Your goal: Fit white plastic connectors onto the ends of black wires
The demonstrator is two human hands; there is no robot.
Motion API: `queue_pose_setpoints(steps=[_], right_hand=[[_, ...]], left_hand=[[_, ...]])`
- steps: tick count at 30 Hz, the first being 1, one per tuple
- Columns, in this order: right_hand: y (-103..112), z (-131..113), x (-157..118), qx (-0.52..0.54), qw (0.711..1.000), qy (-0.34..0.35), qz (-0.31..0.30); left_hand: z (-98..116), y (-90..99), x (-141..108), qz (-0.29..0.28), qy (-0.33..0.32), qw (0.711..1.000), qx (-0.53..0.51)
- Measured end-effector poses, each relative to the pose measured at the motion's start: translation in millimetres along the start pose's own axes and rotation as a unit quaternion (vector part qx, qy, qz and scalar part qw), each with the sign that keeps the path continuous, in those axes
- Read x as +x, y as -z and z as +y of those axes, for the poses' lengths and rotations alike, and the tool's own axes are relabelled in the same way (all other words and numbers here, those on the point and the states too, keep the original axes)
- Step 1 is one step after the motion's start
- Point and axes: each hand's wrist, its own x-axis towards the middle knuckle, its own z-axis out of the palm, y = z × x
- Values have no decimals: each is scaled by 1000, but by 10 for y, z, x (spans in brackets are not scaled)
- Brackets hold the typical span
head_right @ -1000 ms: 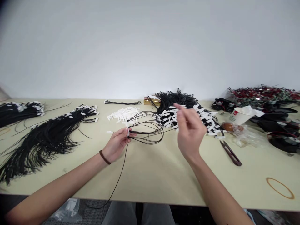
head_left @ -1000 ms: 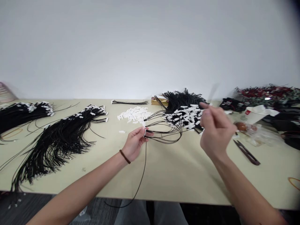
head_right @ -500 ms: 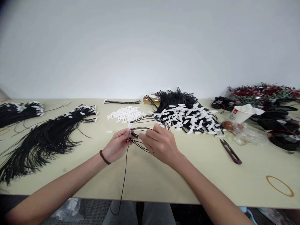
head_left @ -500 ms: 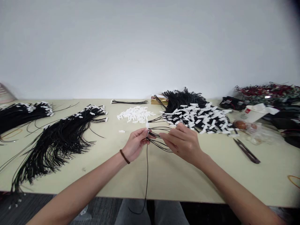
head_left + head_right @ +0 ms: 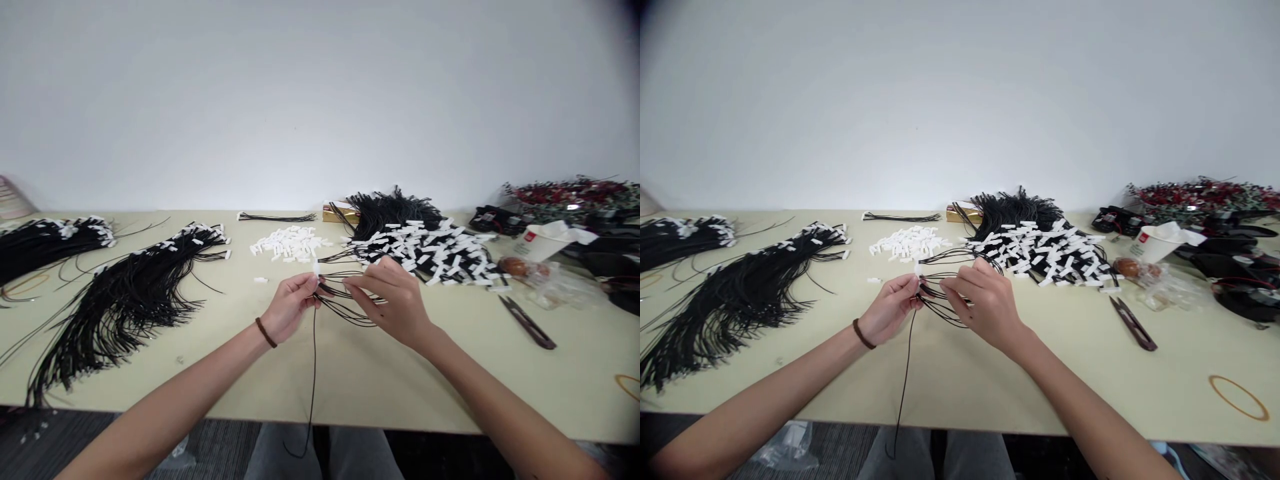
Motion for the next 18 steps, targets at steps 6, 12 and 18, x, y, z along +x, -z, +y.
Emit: queue_pose_setpoints(steps=[6,12,18], right_hand=[[-71,-37,-13,18,999,-29,15],[-118,-107,-38,-1,1000,-12,24],[-133,-101,-34,-7,1000,-11,28]], left_hand=[[-8,-9,-3,-9,-1,1000,15],[-37,-31,-43,-38,-4,998,44],[-31,-71,-49,-29,-9,998,51]])
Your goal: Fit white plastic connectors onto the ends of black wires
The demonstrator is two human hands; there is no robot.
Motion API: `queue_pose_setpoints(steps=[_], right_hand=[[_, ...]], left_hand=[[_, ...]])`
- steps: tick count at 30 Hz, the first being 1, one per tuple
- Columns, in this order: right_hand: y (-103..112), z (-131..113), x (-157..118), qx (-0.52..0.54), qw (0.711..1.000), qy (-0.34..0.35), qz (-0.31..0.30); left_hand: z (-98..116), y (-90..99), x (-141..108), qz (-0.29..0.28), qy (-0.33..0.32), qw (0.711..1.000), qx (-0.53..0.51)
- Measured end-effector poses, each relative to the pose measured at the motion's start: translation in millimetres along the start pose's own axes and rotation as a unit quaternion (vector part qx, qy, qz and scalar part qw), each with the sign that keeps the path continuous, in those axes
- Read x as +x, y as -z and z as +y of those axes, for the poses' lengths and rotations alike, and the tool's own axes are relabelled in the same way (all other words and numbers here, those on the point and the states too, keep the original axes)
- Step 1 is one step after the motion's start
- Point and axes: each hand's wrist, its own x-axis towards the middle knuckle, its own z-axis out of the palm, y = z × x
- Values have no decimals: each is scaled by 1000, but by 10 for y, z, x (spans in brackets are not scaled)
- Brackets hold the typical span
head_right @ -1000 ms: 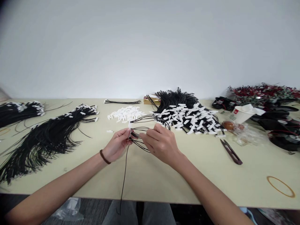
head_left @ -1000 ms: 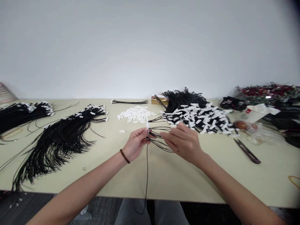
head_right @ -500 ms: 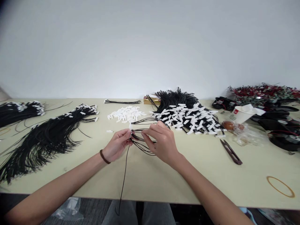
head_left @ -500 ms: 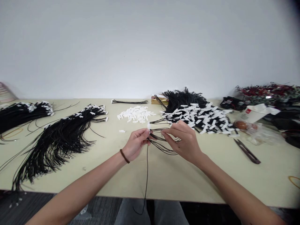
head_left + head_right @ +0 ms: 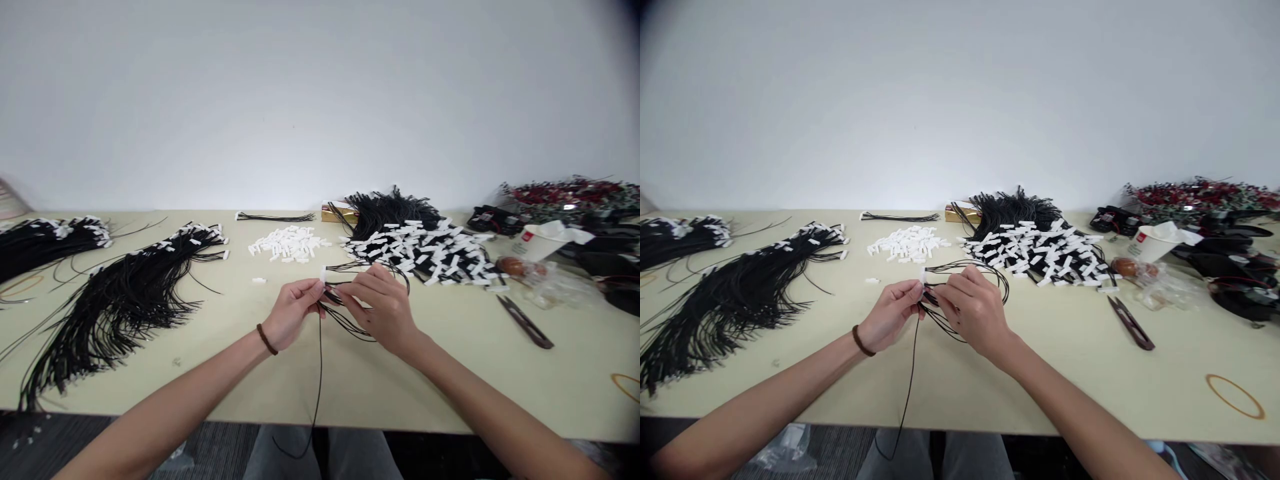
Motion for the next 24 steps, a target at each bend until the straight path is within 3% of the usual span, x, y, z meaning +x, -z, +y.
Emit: queue_pose_setpoints(steps=[3,5,8,11,14,18,21,23,24], right_hand=[[-15,3,-3,-22,999,24,1],[-30,-7,-12,-18,996,79,-38],[-71,-29,-39,31,979,169,-109],[-111,-38,-66,107,971,173,-129],[-95,-35,-58,207,968,66,-122],[20,1,30,286,937,-181,-87],[115,109,100,371,866,-334,30],[173,220,124,392,824,-388,135],[200,277,129,378,816,-399,178]], left_hand=[[3,11,19,38,-1,999,-29],[2,38,36,69,-2,996,-60],[-4,86,61,108,13,990,-90],[-13,111,83,133,37,985,-105],[-24,115,101,153,58,980,-115],[-36,132,121,184,71,974,-109],[-46,156,129,205,65,972,-91],[-54,168,131,212,61,972,-79],[-59,172,131,214,59,972,-73]])
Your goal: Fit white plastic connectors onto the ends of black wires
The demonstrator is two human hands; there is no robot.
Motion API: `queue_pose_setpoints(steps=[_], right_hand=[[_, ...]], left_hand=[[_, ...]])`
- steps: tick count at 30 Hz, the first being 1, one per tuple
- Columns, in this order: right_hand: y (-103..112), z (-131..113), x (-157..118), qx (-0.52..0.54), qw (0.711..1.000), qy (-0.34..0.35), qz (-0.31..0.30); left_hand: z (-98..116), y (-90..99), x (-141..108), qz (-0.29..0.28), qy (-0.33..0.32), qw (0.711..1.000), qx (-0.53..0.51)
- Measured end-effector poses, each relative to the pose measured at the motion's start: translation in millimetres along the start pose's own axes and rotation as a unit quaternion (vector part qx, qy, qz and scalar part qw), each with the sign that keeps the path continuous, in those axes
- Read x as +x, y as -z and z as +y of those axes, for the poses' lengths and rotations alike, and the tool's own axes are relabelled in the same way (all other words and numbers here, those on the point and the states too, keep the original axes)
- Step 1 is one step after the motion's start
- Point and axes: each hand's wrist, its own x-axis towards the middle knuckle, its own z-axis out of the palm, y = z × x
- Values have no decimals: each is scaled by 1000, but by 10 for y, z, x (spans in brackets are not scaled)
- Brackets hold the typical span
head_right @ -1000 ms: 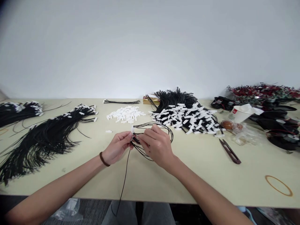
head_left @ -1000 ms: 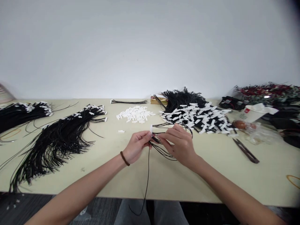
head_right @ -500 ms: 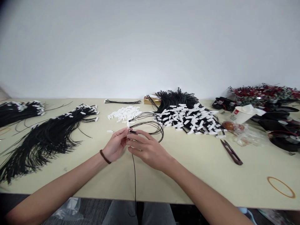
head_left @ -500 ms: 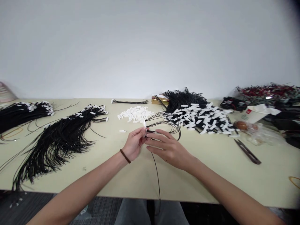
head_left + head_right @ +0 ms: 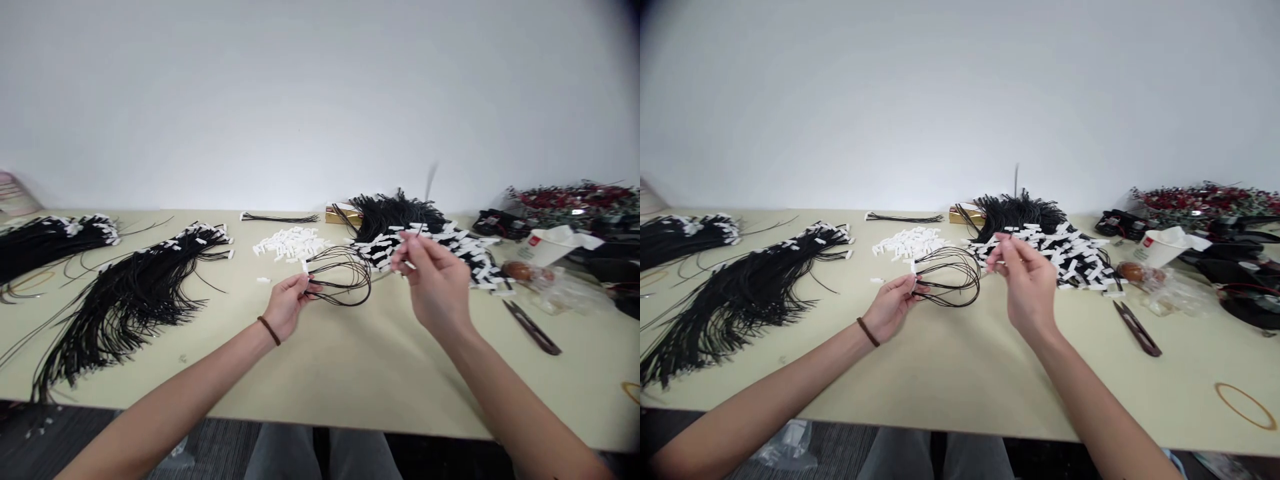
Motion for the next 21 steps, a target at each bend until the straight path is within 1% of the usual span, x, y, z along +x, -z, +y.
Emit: queue_pose_setpoints(steps=[2,3,4,5,6,7,9,11,13,16,21], right_hand=[[73,-2,65,-47,996,46,65],[95,-5,77,-93,989,82,78],[104,-9,72,-148,979,123,74],[97,-12,52,-202,964,164,54],[76,-11,18,-250,947,201,20],[43,-6,-27,-286,929,232,-24],[-44,23,-130,-322,900,272,-113],[-128,71,-225,-340,878,293,-166],[-184,117,-289,-356,864,300,-189],[-211,152,-323,-376,854,301,-198],[-209,151,-319,-377,852,303,-201]], left_hand=[[-9,6,4,0,-8,1000,7],[-14,8,5,-1,-13,1000,10],[-18,9,7,-3,-17,1000,13],[-22,9,8,-5,-21,1000,16],[-25,8,7,-9,-24,999,19],[-27,6,5,-15,-30,999,21],[-29,-5,-6,-36,-44,998,26],[-26,-22,-29,-63,-60,996,30],[-19,-43,-58,-87,-73,993,34],[-9,-67,-96,-114,-88,989,44],[-10,-77,-112,-132,-94,985,62]])
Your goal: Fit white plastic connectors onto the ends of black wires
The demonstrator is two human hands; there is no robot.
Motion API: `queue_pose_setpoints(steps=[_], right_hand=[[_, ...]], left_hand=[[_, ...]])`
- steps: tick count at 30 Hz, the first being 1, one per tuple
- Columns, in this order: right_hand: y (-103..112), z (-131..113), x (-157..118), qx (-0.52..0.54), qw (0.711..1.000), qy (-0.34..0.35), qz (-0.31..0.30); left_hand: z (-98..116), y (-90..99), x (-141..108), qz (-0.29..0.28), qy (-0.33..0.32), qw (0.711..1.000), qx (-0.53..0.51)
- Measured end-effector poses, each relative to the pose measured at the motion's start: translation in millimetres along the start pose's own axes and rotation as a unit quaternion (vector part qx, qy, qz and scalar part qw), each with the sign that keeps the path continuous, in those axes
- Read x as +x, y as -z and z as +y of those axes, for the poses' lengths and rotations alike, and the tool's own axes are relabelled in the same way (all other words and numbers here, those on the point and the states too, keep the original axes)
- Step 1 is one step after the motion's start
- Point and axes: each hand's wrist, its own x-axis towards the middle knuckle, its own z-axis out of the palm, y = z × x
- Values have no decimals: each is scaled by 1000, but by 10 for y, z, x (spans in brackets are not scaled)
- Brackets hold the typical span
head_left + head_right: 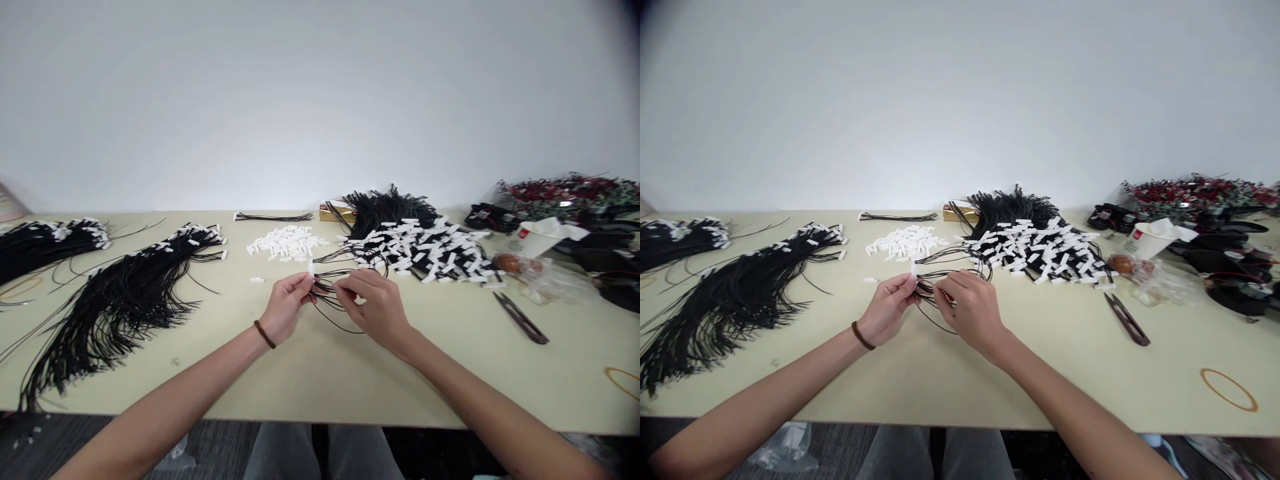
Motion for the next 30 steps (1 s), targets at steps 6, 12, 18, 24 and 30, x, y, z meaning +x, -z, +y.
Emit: queue_pose_setpoints(steps=[6,12,18,24,30], right_hand=[[-10,-12,-2,1,1000,-4,-13],[15,-17,6,31,999,-27,-26],[33,-6,9,54,997,-22,-44],[10,18,-5,53,997,-10,-55],[-4,15,0,63,996,-23,-51]], left_hand=[[-8,1,-3,-14,-14,999,25],[0,-9,-12,-25,-32,997,68],[-19,3,-23,-36,-46,992,108],[-4,6,-32,-22,-54,991,124],[3,2,-29,-33,-52,990,124]])
